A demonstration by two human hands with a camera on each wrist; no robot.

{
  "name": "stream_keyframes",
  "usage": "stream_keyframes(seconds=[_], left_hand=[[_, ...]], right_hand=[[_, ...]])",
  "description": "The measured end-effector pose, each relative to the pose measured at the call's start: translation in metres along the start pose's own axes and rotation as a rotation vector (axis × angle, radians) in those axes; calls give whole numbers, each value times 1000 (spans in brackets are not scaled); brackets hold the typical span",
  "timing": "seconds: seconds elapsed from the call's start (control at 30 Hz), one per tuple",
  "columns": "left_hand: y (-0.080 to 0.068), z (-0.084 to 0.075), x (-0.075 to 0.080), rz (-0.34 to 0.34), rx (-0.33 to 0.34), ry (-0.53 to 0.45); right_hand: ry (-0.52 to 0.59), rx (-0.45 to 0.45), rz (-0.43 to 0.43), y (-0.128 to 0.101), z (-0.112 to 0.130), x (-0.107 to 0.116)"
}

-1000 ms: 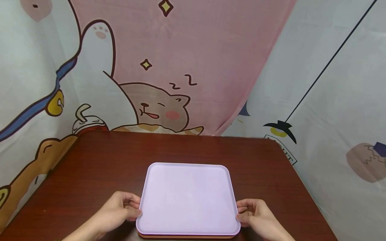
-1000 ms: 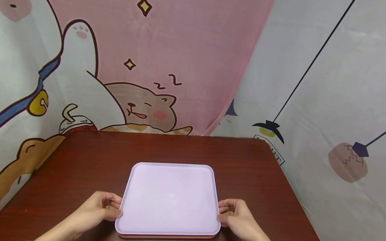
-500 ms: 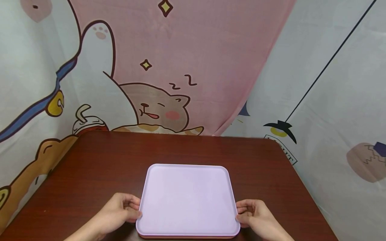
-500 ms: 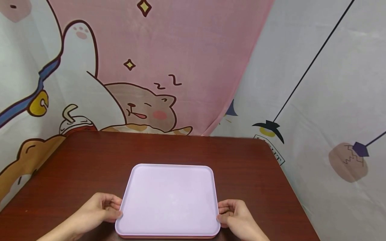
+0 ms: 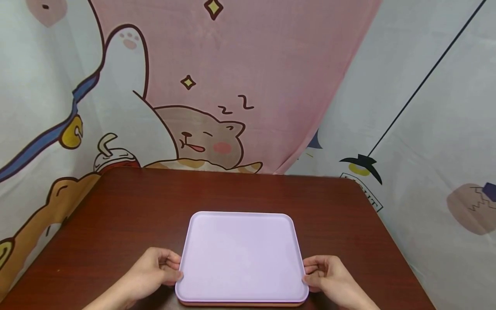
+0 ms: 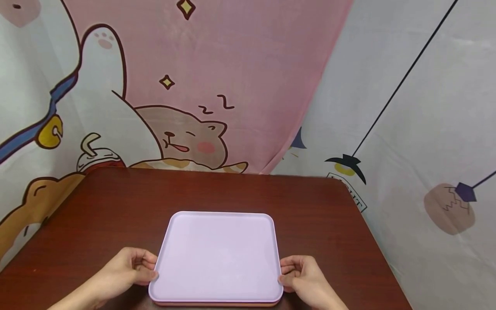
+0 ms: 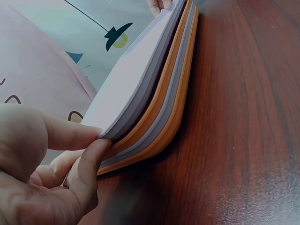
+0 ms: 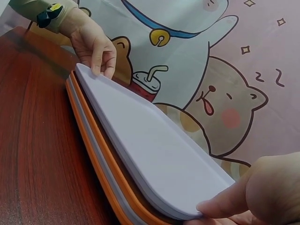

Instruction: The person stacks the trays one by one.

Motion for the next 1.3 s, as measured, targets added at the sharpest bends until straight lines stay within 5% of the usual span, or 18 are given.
stream_keyframes(seconds=[0.67,0.83,1.07,1.3], left_hand=[[-3,0,1,-12,19,18],[-2,-1,3,-29,22,22],[0,-21,11,-201,-53,166],[4,-47,-2,-365,-266,446]], right_hand=[[12,-43,-6,0,-4,0],[16,-73,-70,1,-6,1],[-33,0,-326,2,1,3],[-404,197,-474,1,27,-7]])
Point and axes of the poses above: each hand's wrist, its own y-axis towards the middle knuckle, its own x-axis out of the back of the hand, z = x × y, the point moved 5 cm from there along y, towards the middle knuckle, and after that the axes turned 10 degrees about z, right-handed, at the moved point
